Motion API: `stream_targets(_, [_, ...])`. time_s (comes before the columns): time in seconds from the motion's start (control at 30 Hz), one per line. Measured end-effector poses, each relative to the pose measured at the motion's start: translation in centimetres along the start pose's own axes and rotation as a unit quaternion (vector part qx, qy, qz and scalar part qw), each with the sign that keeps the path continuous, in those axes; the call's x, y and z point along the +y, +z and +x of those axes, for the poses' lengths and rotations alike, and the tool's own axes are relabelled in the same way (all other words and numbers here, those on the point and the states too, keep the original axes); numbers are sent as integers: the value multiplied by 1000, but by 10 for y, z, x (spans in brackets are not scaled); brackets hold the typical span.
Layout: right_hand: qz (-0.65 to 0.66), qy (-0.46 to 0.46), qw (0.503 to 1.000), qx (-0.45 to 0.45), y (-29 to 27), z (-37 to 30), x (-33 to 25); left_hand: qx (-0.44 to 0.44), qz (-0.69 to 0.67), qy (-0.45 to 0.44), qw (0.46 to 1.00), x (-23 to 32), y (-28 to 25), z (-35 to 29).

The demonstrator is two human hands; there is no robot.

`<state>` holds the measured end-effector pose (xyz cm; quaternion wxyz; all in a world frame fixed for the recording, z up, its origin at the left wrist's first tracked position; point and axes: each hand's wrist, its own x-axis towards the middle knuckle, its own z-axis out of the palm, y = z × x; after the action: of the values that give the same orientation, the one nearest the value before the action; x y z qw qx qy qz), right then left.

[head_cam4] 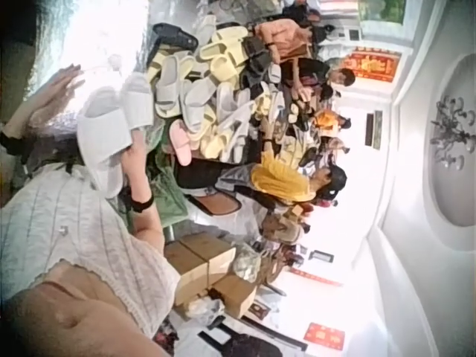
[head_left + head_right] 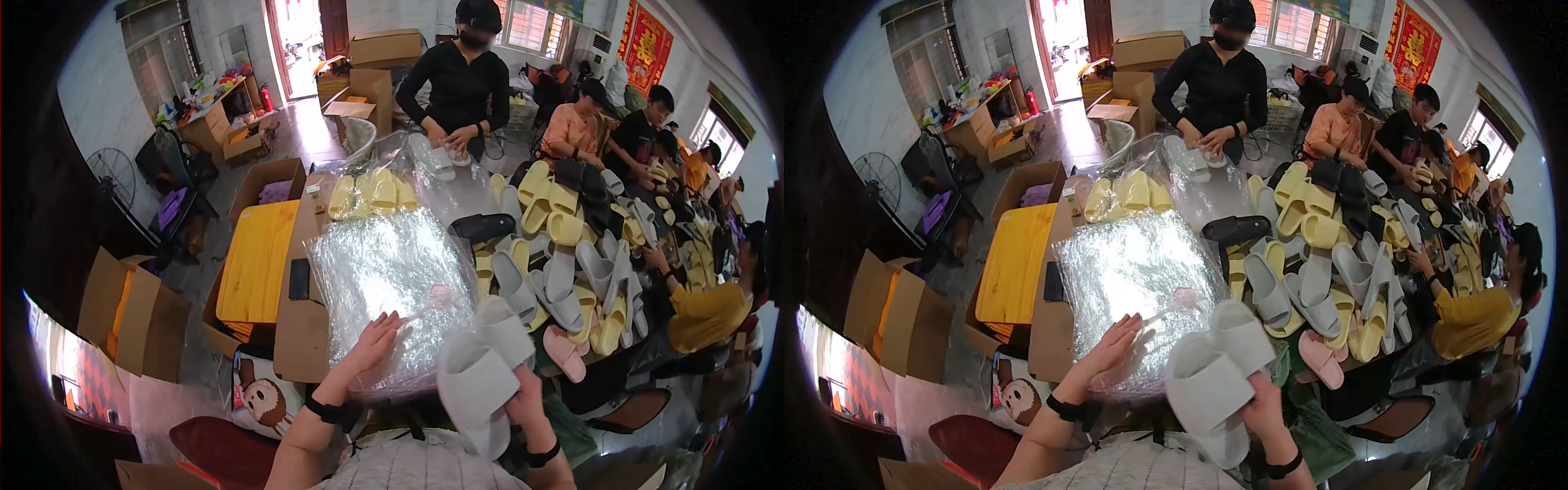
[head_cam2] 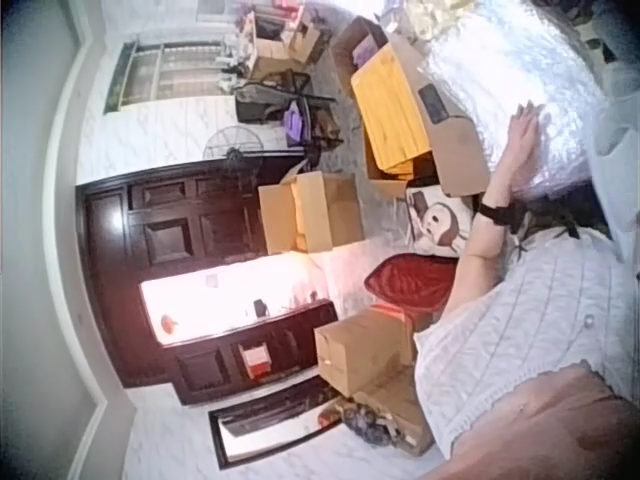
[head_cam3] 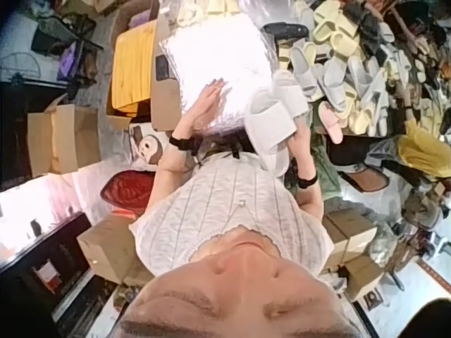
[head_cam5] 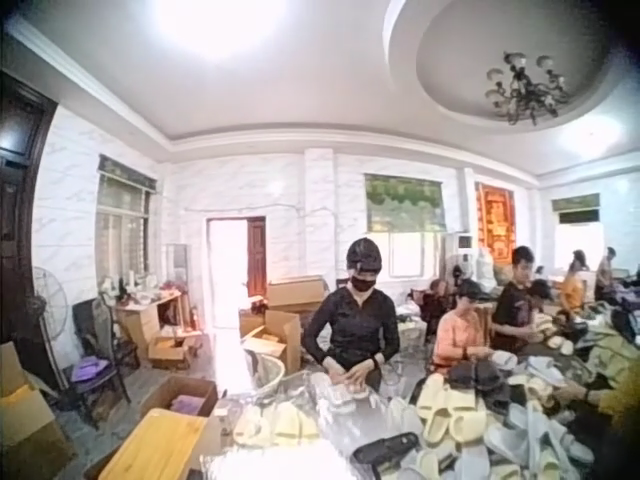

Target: Sorting and inspecting various colors and styles of foam footwear at a communal work table.

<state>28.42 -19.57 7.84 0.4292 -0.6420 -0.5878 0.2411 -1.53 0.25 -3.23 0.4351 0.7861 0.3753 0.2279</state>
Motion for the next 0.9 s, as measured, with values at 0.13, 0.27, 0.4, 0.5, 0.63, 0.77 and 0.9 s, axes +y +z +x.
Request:
stream_targets(0.13, [-38,-18,995,-93,25,4,-12,-18,-92,-42,995,3,-4,3])
stream_targets(0.27, [-31,-21,992,-120,39,9,-16,-27,-95,-48,994,19,-9,-1])
stream_targets(0.4, [-18,-15,996,-84,39,16,-14,-29,-62,-28,997,-2,-6,-2])
stream_targets(0.5, [-15,-38,992,-119,46,16,-6,-26,-68,-24,997,-12,0,2])
stream_targets(0.63, [42,-64,977,-198,60,22,-21,-48,-159,-69,984,4,-2,6])
stream_targets(0.77, [19,-44,975,-219,64,20,-13,-4,-176,-92,980,5,-4,7])
stream_targets(0.9, [-152,38,976,-151,49,8,6,45,-219,-94,970,0,0,5])
